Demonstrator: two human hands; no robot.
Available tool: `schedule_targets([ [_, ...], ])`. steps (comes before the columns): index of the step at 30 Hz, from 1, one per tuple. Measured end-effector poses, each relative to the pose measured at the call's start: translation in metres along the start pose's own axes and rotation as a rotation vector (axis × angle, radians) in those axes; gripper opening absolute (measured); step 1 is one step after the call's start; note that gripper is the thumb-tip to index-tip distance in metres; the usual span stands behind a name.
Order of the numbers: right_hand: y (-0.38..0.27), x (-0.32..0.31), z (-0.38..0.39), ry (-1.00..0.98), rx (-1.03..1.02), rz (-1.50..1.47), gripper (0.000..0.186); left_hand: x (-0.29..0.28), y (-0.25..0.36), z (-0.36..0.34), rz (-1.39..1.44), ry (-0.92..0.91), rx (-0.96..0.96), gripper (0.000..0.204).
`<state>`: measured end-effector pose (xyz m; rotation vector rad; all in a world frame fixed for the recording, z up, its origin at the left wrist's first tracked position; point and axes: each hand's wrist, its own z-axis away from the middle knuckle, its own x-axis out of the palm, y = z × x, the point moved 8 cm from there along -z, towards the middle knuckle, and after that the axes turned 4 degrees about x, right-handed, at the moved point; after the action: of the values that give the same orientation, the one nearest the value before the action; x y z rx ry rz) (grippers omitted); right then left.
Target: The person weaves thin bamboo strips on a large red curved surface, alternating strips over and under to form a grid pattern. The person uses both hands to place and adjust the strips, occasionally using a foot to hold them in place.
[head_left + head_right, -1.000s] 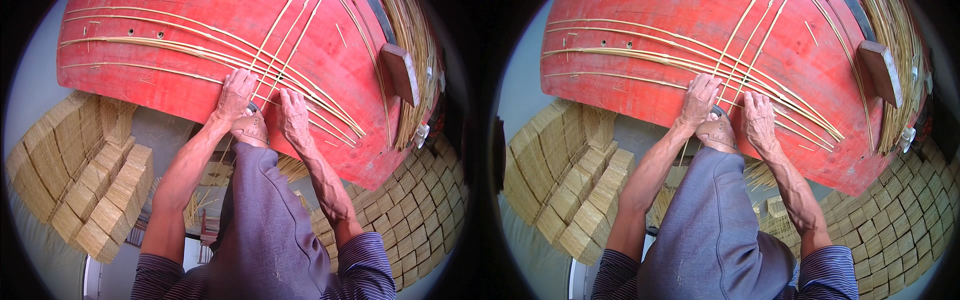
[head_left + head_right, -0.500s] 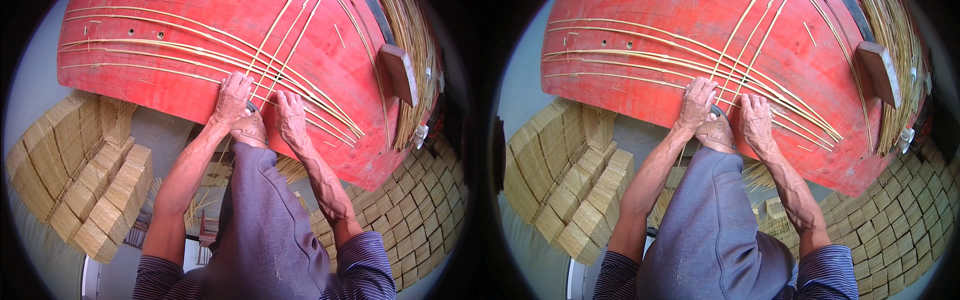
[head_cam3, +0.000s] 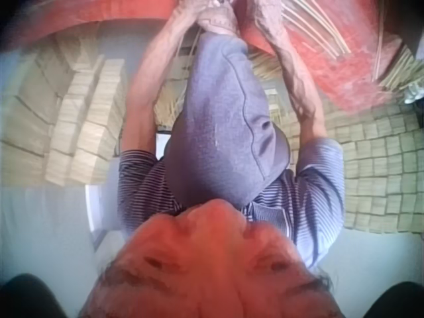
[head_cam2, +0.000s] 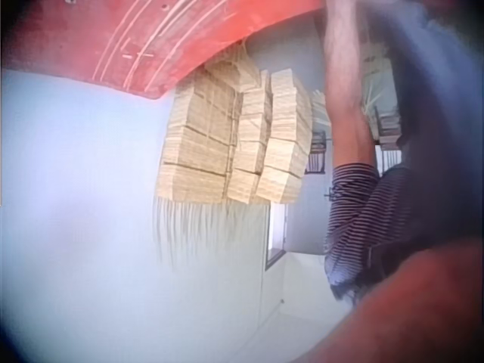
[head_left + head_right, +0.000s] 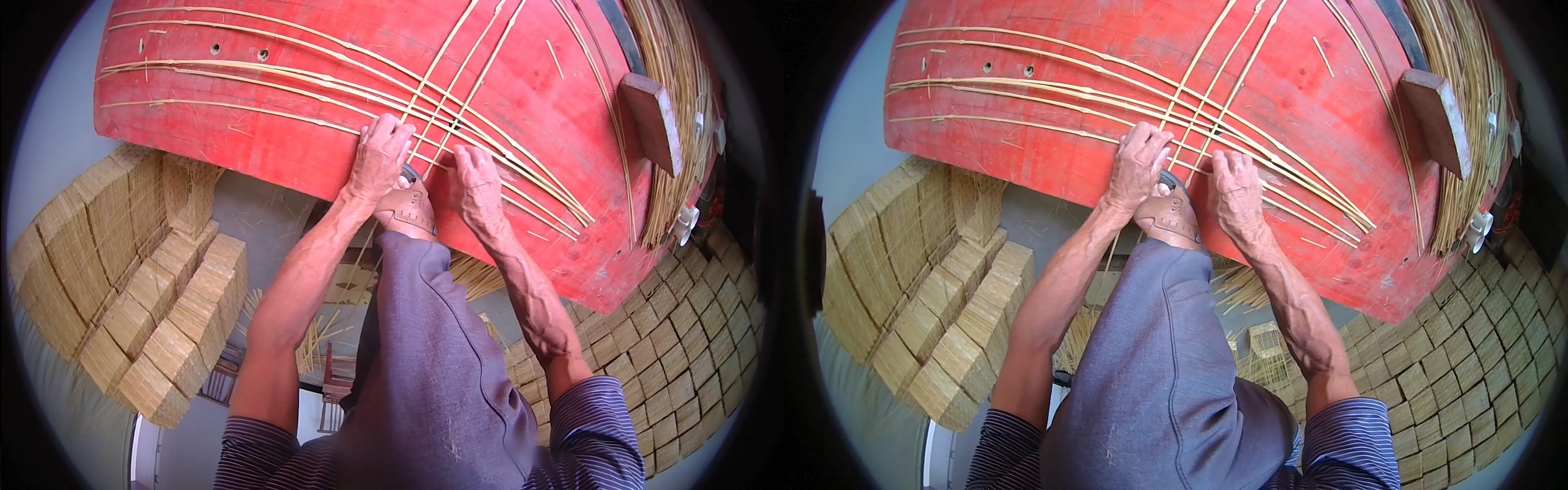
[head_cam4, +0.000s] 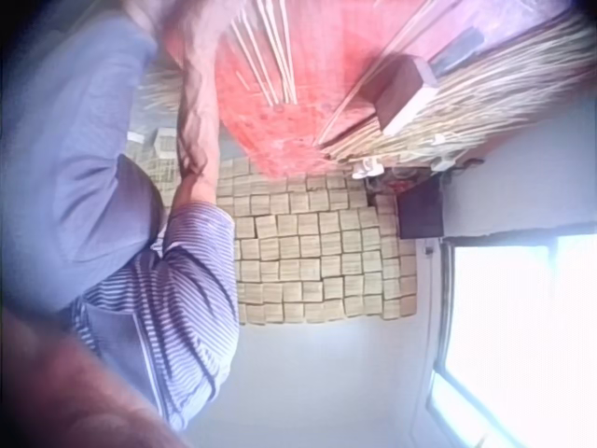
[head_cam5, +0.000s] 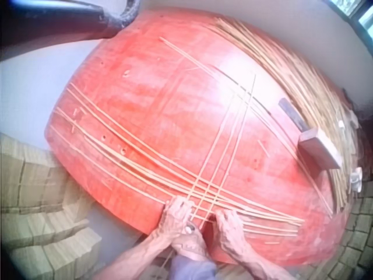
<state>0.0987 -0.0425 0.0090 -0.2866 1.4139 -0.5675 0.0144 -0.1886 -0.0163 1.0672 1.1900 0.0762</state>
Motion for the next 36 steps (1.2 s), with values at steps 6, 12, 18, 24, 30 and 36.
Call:
schedule_targets([
  [6, 0.007, -0.016, -0.024, 0.066, -0.001, 0.064, 0.037, -0.028, -0.006, -0.020, -0.100, 0.150, 0.000, 0.035],
  [12, 0.013, -0.010, -0.026, 0.069, -0.012, 0.058, 0.024, -0.025, -0.012, -0.029, -0.134, 0.130, 0.051, 0.025],
  [18, 0.014, -0.008, -0.026, 0.064, -0.016, 0.061, 0.020, -0.025, -0.010, -0.030, -0.112, 0.152, 0.074, 0.020],
  [24, 0.016, -0.004, -0.026, -0.001, 0.012, 0.090, 0.020, -0.024, -0.011, -0.032, -0.119, 0.139, 0.087, 0.017],
  [30, 0.023, -0.023, -0.046, 0.037, -0.007, 0.047, 0.013, -0.042, -0.003, -0.057, -0.145, 0.064, 0.069, 0.017],
  [36, 0.061, -0.030, -0.088, -0.174, -0.067, 0.190, 0.022, -0.027, -0.032, -0.125, -0.265, -0.144, 0.176, 0.021],
])
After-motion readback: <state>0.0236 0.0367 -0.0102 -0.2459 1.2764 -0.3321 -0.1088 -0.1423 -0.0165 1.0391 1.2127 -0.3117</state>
